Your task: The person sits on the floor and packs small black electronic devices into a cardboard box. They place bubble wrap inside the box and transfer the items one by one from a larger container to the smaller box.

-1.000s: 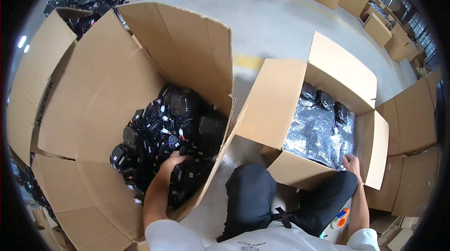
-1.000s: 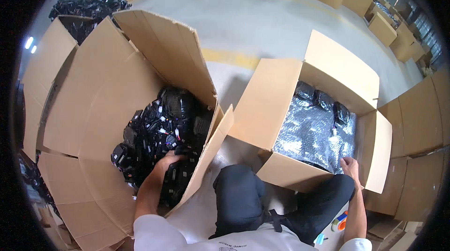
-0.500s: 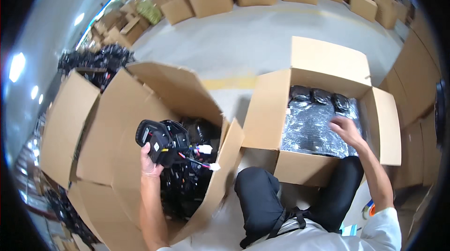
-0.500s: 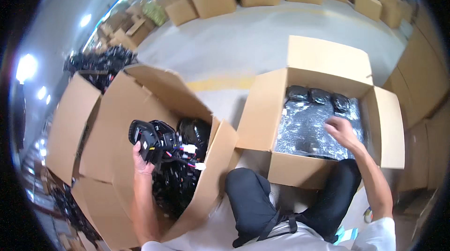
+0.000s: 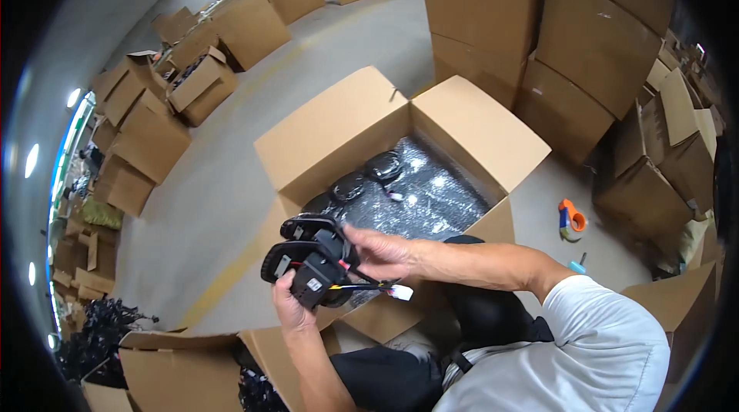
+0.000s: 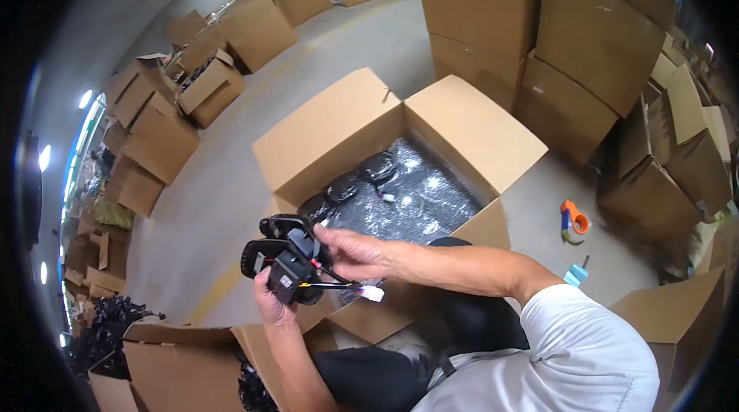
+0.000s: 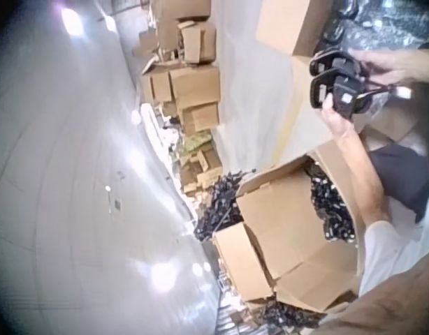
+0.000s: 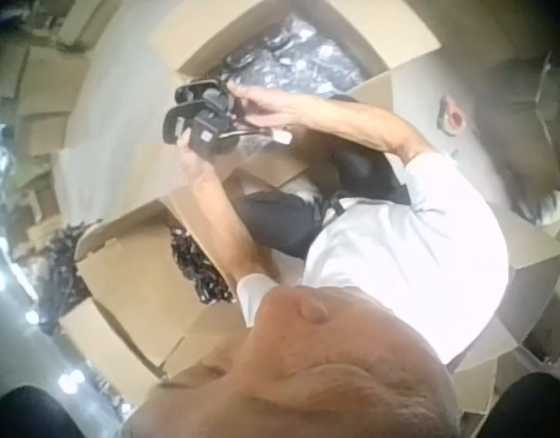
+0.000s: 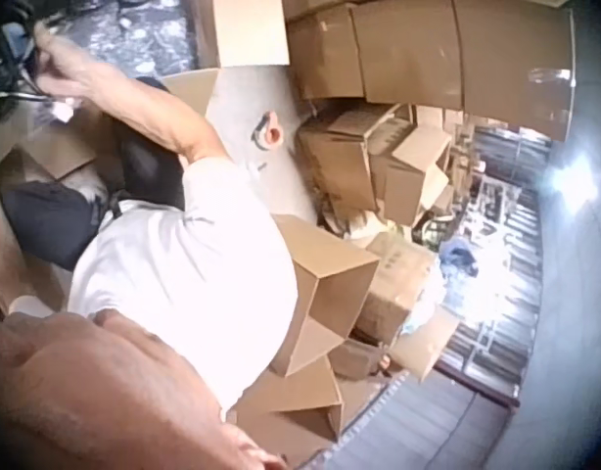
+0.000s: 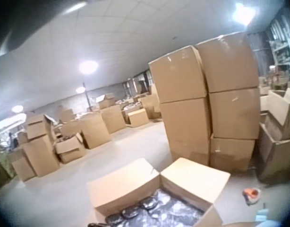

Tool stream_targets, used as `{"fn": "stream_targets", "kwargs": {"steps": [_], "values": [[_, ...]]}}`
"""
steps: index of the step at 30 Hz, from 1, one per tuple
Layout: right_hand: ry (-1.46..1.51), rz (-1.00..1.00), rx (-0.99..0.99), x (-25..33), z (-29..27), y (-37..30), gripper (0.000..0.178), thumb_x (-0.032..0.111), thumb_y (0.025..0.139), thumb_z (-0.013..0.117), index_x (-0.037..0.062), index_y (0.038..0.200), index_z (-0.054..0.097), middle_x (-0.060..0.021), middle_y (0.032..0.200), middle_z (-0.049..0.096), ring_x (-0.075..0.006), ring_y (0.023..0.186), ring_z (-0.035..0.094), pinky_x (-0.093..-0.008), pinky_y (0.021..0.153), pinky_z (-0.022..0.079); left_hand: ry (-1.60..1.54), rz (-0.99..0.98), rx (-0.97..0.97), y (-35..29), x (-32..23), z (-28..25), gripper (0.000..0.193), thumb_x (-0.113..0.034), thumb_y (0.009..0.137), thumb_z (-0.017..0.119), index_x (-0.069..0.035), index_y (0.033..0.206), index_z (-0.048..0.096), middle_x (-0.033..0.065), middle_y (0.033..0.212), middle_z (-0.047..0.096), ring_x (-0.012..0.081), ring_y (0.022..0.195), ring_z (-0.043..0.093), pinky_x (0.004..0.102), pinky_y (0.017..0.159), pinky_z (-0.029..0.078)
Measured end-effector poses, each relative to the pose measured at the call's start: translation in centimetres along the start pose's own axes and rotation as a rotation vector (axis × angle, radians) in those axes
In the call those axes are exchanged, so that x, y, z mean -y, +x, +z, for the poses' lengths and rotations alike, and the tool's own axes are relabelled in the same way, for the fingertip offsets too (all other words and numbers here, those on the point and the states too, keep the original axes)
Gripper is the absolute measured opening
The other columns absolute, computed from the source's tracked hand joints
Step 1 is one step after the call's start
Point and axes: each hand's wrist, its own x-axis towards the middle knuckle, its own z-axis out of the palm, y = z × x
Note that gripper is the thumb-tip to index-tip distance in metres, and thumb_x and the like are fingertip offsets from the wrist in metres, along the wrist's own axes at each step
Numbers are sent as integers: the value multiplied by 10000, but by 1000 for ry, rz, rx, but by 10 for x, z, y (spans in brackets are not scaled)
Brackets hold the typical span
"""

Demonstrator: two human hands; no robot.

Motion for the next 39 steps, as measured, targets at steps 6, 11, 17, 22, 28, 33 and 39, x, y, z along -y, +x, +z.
{"fn": "stream_targets", "kwargs": {"steps": [6,11,17,22,28,33,39], "values": [[-249,-329,-137,98,-44,-15,440,246,935,752,42,1293,598,-60,1205,702,-183,1151,658,-399,1063,512,-97,-120,-40,23,35,35,356,-181,905,634,-4,1213,631,121,1093,726,237,968,726,382,887,596],[-708,-656,-764,185,-127,-8,320,64,865,780,-44,1147,673,-125,1028,722,-196,915,700,-349,827,593,-105,-108,-196,33,29,15,358,-195,924,627,-19,1236,624,107,1123,719,241,1003,717,400,918,585],[-2005,-1153,-1403,226,-245,8,416,177,823,804,-50,1146,676,-178,984,740,-288,872,711,-375,831,561,-143,-109,-176,41,28,11,374,-216,976,565,-25,1297,583,112,1214,698,254,1086,694,429,970,561],[-1328,-763,-1476,222,-275,16,437,192,835,787,-57,1176,675,-252,1242,635,-384,1193,605,-430,1011,493,-58,-94,-175,40,28,15,369,-209,976,578,-33,1300,584,113,1210,698,253,1079,697,437,962,568],[-2348,-496,-1199,191,-272,9,591,162,844,751,-57,1344,524,-296,1488,440,-439,1356,459,-488,1115,415,-76,-168,-253,41,31,10,414,-237,972,631,-33,1329,577,108,1205,701,253,1096,695,440,978,565],[-2079,-552,-899,189,-210,27,534,279,871,755,-65,1256,620,-297,1361,571,-413,1292,546,-439,1111,426,-69,-89,-327,45,37,17,374,-166,973,660,14,1292,589,112,1211,678,201,1072,686,399,931,573],[-2370,-718,202,54,8,56,650,260,813,812,-15,1338,547,-220,1263,632,-393,1181,600,-419,949,526,-60,-56,-257,43,35,22,386,-247,1054,564,35,1316,532,153,1273,622,254,1149,641,465,980,538]]}}
